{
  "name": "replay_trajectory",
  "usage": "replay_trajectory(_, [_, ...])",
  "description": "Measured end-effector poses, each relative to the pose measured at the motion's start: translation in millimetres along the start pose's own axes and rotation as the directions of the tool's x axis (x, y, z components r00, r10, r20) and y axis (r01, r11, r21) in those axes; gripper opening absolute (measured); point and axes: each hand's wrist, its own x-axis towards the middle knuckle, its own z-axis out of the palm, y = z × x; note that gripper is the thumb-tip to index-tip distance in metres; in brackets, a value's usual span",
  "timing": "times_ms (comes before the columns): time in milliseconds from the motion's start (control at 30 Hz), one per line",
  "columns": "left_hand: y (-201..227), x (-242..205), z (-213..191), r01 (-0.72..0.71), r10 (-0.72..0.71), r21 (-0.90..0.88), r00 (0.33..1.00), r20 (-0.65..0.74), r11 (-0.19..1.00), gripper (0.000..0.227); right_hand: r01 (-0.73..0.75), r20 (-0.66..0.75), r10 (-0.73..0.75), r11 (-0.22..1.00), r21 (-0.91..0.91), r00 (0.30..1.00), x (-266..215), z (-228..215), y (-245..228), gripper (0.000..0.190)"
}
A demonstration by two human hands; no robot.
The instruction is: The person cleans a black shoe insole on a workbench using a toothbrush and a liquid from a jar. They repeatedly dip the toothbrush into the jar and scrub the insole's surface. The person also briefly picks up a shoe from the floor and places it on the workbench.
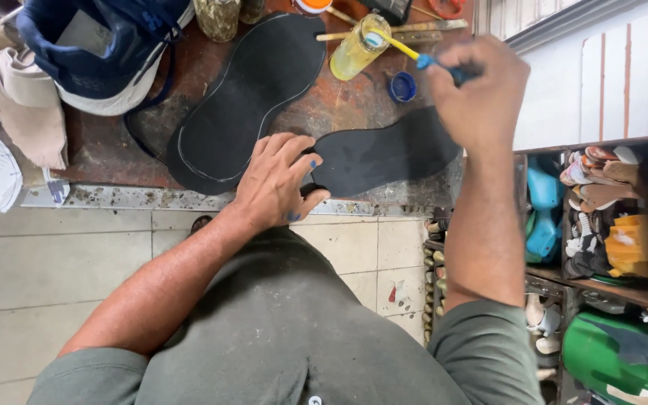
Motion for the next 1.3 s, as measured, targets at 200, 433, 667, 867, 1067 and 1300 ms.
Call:
replay_trajectory(200, [-8, -3, 16, 0.017, -0.02, -0.032, 0.995, -0.1, 0.999, 0.055, -0.053, -0.343, 0.249, 0.869, 0.492, 0.906, -86, 36, 0, 0.019])
replay_trajectory(433, [-7, -3, 17, 0.015, -0.019, -0.029, 0.992, -0.125, 0.999, 0.062, -0.146, -0.07, 0.179, 0.931, 0.336, 0.981, -171, 64, -10, 0.02])
replay_trajectory(667, [-3, 0, 7, 0.025, -0.025, 0.004, 1.0, -0.008, 1.0, 0.06, -0.276, 0.042, 0.276, 0.961, -0.007, 0.96, -166, 74, -26, 0.022])
replay_trajectory(867, [-3, -2, 2, 0.019, -0.019, -0.029, 1.0, -0.012, 0.999, 0.061, -0.281, 0.019, 0.292, 0.935, -0.215, 0.956, -167, 90, 4, 0.022])
replay_trajectory(1067, [-4, -1, 0, 0.005, -0.009, -0.086, 0.999, -0.04, 0.996, 0.061, -0.186, 0.044, 0.189, 0.981, -0.061, 0.981, -188, 106, -23, 0.021])
replay_trajectory(1300, [-6, 0, 3, 0.012, -0.017, -0.092, 0.999, -0.048, 0.996, 0.063, -0.34, -0.141, 0.317, 0.921, -0.191, 0.938, -172, 100, 22, 0.015])
